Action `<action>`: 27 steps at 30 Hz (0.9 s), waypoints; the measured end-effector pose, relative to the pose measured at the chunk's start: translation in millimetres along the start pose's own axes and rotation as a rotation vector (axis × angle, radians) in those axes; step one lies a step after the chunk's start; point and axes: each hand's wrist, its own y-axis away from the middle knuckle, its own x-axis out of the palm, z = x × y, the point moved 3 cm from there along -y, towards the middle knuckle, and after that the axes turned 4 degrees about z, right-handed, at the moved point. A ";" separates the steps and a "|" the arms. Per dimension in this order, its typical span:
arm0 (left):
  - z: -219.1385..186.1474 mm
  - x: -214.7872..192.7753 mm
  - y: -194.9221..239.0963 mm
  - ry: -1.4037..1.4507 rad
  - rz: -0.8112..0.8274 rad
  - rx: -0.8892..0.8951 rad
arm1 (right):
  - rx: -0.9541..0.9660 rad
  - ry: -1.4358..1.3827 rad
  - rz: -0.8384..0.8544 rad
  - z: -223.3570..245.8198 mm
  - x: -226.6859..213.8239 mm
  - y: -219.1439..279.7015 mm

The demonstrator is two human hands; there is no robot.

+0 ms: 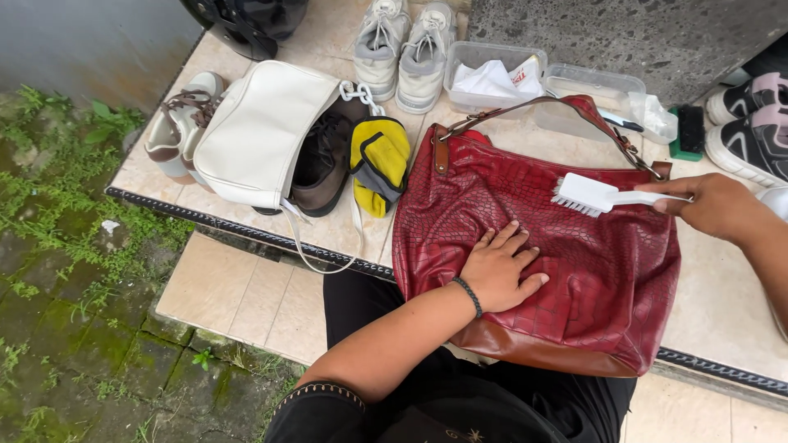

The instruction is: Cleaning a red leather handbag using a small white brush

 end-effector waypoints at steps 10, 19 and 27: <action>0.6 2.6 2.0 0.013 -0.062 0.044 | -0.277 -0.233 -0.055 126.9 80.4 -47.9; 11.7 -38.0 -2.8 0.095 -0.094 0.009 | -0.219 -0.108 -0.055 96.2 61.2 -0.4; 94.3 -61.3 3.3 0.000 -0.152 -0.431 | 0.064 -0.180 0.123 22.0 42.3 75.7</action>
